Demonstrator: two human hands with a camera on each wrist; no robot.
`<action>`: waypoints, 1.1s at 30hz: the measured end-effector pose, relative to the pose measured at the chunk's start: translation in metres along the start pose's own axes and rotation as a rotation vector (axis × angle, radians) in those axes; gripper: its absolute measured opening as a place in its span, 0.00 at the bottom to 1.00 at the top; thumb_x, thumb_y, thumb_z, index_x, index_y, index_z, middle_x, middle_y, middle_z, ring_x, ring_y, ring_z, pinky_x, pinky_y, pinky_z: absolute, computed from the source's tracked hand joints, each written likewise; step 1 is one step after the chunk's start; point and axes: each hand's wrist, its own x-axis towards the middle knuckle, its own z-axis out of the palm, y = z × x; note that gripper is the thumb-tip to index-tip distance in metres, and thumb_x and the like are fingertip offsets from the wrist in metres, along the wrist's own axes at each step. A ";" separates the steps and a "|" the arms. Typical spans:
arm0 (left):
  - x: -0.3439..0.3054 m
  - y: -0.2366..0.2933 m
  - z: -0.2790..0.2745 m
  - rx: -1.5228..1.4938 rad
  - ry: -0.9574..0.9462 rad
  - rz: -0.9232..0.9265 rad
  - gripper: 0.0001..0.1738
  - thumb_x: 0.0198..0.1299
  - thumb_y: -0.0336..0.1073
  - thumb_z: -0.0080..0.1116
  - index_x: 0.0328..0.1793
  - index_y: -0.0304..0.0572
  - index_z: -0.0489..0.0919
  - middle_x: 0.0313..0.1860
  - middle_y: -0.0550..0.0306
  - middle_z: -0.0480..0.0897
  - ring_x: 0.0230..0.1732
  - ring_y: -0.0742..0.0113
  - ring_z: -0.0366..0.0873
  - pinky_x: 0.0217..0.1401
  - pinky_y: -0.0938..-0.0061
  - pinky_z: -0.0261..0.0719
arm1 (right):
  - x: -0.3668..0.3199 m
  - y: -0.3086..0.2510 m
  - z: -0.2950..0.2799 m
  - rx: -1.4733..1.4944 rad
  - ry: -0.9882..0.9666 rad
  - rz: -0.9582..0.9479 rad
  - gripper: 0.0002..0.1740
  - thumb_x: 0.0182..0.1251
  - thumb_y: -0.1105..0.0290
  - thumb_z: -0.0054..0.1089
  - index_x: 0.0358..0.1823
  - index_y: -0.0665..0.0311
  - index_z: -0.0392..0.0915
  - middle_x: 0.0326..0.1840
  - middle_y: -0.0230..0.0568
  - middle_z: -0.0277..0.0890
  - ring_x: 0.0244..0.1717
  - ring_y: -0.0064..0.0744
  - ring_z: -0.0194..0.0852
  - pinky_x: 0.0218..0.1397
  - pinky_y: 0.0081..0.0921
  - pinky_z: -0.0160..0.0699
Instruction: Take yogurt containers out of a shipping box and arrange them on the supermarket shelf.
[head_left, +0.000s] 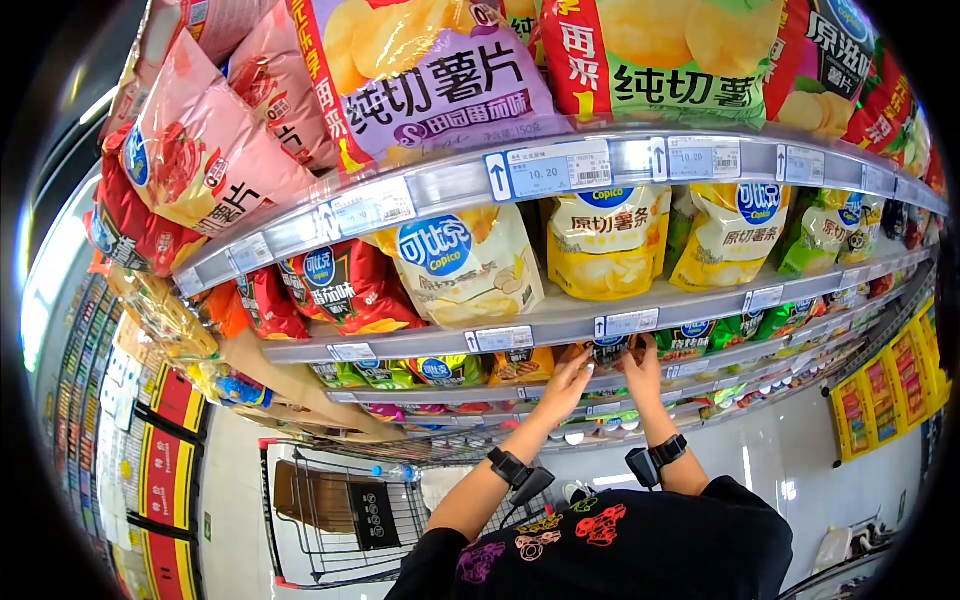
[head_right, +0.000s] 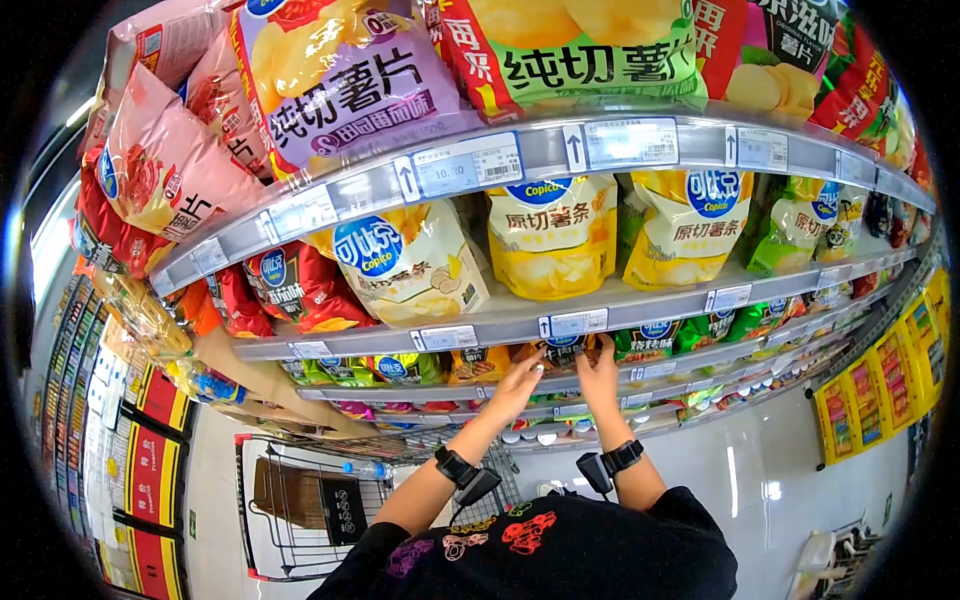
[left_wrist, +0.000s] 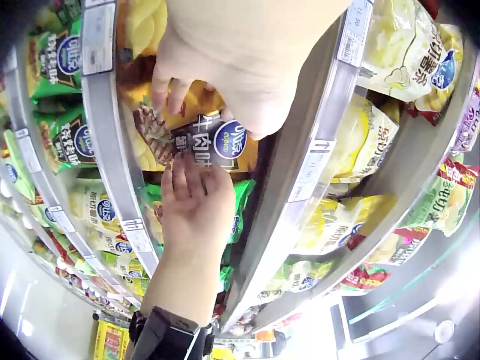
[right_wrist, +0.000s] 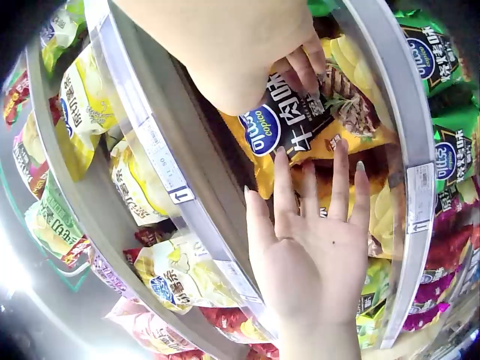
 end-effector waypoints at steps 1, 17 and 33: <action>0.001 0.005 -0.001 0.037 -0.011 -0.028 0.24 0.61 0.37 0.50 0.64 0.46 0.66 0.61 0.43 0.62 0.51 0.59 0.70 0.57 0.72 0.67 | 0.000 -0.001 0.000 0.007 -0.007 0.006 0.29 0.57 0.75 0.52 0.60 0.70 0.55 0.28 0.38 0.73 0.26 0.21 0.69 0.30 0.19 0.69; -0.073 -0.020 -0.025 -0.098 -0.025 -0.072 0.07 0.53 0.30 0.60 0.37 0.36 0.81 0.43 0.53 0.80 0.39 0.72 0.77 0.42 0.79 0.75 | -0.060 -0.024 0.000 0.140 0.062 0.028 0.23 0.59 0.79 0.45 0.58 0.66 0.58 0.30 0.38 0.72 0.27 0.21 0.71 0.29 0.18 0.71; -0.178 -0.052 -0.063 -0.139 -0.097 -0.246 0.36 0.65 0.61 0.26 0.73 0.48 0.46 0.71 0.57 0.52 0.70 0.59 0.50 0.64 0.64 0.59 | -0.145 -0.110 0.084 -0.324 -0.863 -0.250 0.13 0.61 0.72 0.52 0.47 0.63 0.73 0.36 0.42 0.77 0.34 0.29 0.77 0.40 0.25 0.75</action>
